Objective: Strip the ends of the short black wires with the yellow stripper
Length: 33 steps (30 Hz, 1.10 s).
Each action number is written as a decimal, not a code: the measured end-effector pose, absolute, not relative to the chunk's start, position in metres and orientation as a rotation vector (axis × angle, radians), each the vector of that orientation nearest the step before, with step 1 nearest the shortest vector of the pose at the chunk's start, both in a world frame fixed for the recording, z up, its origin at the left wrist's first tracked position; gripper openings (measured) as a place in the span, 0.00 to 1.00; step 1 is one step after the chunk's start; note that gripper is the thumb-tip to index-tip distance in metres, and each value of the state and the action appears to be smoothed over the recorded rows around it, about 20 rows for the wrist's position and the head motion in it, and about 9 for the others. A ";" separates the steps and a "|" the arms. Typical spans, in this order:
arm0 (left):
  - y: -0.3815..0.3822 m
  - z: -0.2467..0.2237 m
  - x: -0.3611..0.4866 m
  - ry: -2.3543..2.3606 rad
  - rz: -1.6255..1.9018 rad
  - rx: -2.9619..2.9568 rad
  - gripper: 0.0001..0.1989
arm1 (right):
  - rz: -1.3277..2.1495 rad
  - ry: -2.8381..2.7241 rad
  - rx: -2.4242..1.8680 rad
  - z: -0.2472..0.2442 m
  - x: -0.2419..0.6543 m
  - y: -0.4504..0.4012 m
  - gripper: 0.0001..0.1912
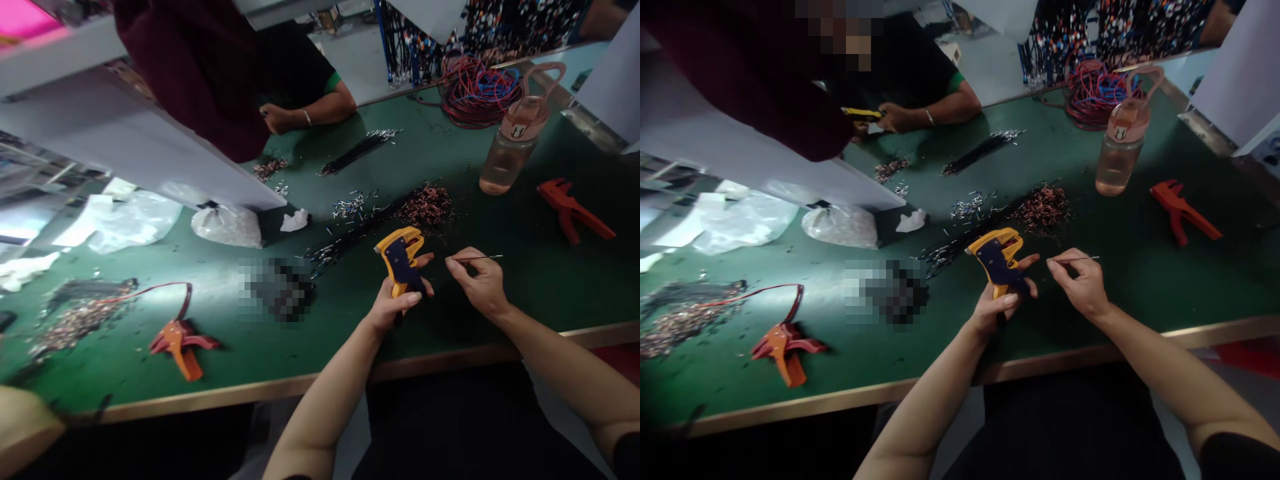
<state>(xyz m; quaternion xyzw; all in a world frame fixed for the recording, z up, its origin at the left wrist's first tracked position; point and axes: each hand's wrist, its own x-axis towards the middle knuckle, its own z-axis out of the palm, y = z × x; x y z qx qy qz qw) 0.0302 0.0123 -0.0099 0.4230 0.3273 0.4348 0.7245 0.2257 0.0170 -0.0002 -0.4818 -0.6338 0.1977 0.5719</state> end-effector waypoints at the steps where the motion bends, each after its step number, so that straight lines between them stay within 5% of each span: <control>1: 0.012 -0.008 0.030 0.720 0.953 0.946 0.35 | 0.401 -1.497 -1.131 0.001 0.227 0.017 0.09; 10: 0.011 -0.010 0.034 0.739 0.885 1.002 0.29 | 0.063 -1.723 -0.987 0.006 0.222 0.009 0.08; 33: 0.011 -0.016 0.035 0.781 0.902 0.933 0.27 | 0.194 -1.768 -0.981 0.004 0.220 0.007 0.08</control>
